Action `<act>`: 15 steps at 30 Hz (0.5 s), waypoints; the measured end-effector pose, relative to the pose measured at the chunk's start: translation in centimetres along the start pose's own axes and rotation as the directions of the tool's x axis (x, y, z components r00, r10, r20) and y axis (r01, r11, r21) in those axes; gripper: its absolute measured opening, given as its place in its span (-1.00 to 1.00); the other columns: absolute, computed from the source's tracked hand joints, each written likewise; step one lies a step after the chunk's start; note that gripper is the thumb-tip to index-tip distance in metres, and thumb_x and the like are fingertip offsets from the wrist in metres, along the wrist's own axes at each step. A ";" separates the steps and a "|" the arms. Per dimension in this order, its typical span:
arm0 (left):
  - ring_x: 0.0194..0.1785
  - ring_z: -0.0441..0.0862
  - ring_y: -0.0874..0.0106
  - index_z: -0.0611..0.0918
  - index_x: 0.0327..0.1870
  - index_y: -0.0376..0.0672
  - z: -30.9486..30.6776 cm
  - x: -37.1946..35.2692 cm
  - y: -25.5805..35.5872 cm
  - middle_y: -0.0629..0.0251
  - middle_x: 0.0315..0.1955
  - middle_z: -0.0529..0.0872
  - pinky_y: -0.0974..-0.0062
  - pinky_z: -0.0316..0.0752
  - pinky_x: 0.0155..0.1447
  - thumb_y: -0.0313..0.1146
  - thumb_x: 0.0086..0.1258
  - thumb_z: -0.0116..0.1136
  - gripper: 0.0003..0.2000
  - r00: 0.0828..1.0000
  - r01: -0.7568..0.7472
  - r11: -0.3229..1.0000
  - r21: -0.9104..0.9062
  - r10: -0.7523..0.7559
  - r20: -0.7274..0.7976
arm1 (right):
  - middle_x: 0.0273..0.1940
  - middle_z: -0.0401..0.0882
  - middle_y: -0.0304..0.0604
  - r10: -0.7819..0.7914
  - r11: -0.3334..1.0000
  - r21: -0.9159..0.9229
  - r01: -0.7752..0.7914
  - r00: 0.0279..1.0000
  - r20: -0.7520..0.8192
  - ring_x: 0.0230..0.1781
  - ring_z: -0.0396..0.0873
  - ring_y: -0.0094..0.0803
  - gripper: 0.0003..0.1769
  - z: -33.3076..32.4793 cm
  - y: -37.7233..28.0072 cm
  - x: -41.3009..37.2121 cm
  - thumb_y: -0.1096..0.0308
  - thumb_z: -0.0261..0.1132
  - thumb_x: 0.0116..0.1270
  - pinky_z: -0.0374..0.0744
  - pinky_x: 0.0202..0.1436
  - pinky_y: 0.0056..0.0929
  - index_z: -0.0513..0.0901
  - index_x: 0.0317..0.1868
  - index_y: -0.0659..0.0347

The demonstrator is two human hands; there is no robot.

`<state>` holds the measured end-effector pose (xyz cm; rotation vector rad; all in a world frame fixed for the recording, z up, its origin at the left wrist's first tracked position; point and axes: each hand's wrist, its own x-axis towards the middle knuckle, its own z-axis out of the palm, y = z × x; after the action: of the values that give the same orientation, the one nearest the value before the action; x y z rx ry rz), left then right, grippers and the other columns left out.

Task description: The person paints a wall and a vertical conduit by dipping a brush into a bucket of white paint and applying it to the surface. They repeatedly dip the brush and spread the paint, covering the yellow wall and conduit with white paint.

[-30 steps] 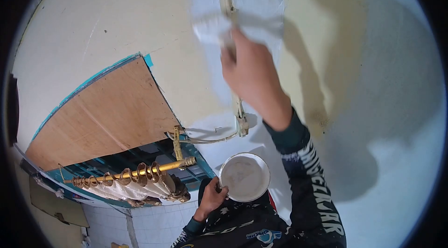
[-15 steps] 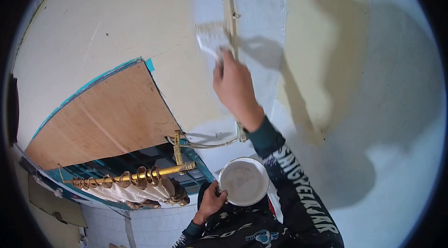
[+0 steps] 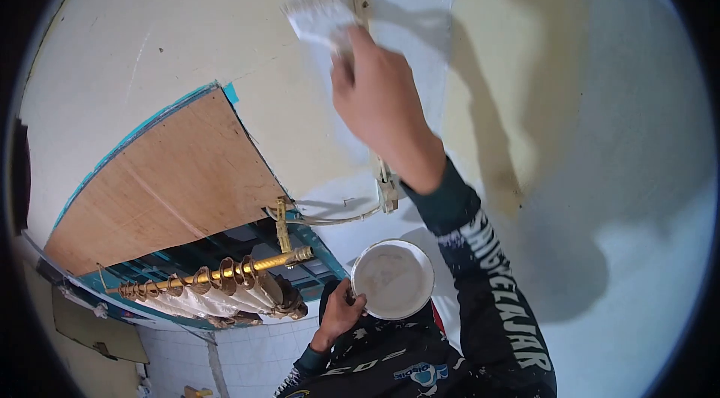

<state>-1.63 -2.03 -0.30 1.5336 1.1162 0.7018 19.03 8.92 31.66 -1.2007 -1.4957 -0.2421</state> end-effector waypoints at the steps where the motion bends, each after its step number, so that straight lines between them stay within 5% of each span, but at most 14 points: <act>1: -0.46 0.75 0.44 0.54 -0.09 -0.38 0.0 0.1 -0.2 0.18 -0.48 0.68 0.45 0.60 -0.35 -0.43 0.44 0.22 -0.80 1.000 -0.004 1.000 0.015 0.004 0.009 | -0.44 0.61 0.23 -0.057 0.998 0.012 0.057 0.998 -0.027 -0.37 0.63 0.23 -0.70 0.7 0.5 1.4 0.46 0.26 0.40 0.56 -0.30 0.05 0.55 0.11 0.33; 3: -0.45 0.72 0.49 0.54 -0.07 -0.38 0.0 0.1 -0.7 0.24 -0.45 0.65 0.49 0.58 -0.36 -0.45 0.46 0.21 -0.82 1.000 -0.002 1.000 0.029 0.002 0.016 | -0.43 0.61 0.23 -0.111 0.993 0.026 0.112 0.993 -0.050 -0.38 0.64 0.23 -0.67 2.2 1.5 1.4 0.44 0.26 0.41 0.57 -0.29 0.05 0.55 0.14 0.34; 7: -0.46 0.71 0.49 0.54 -0.08 -0.38 -0.1 0.0 -0.5 0.23 -0.45 0.66 0.47 0.58 -0.35 -0.46 0.46 0.20 -0.83 1.000 0.018 1.000 0.001 -0.018 0.005 | -0.34 0.60 0.18 -0.090 0.970 -0.224 0.093 0.996 0.023 -0.40 0.64 0.20 -0.52 6.8 5.4 -4.5 0.38 0.26 0.41 0.63 -0.30 0.09 0.50 0.32 0.28; 15: -0.47 0.71 0.46 0.51 -0.15 -0.38 -0.4 0.7 0.5 0.21 -0.50 0.63 0.46 0.55 -0.36 -0.44 0.45 0.23 -0.82 1.000 0.003 1.000 0.003 -0.003 0.024 | -0.34 0.63 0.19 0.153 0.978 -0.177 -0.106 0.950 0.272 -0.38 0.65 0.21 -0.52 8.5 9.3 -18.3 0.42 0.26 0.37 0.62 -0.24 0.12 0.52 0.29 0.30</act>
<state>-1.63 -1.25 0.18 1.5388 1.1019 0.6785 17.86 9.41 9.46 -1.5083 -1.6601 -0.1043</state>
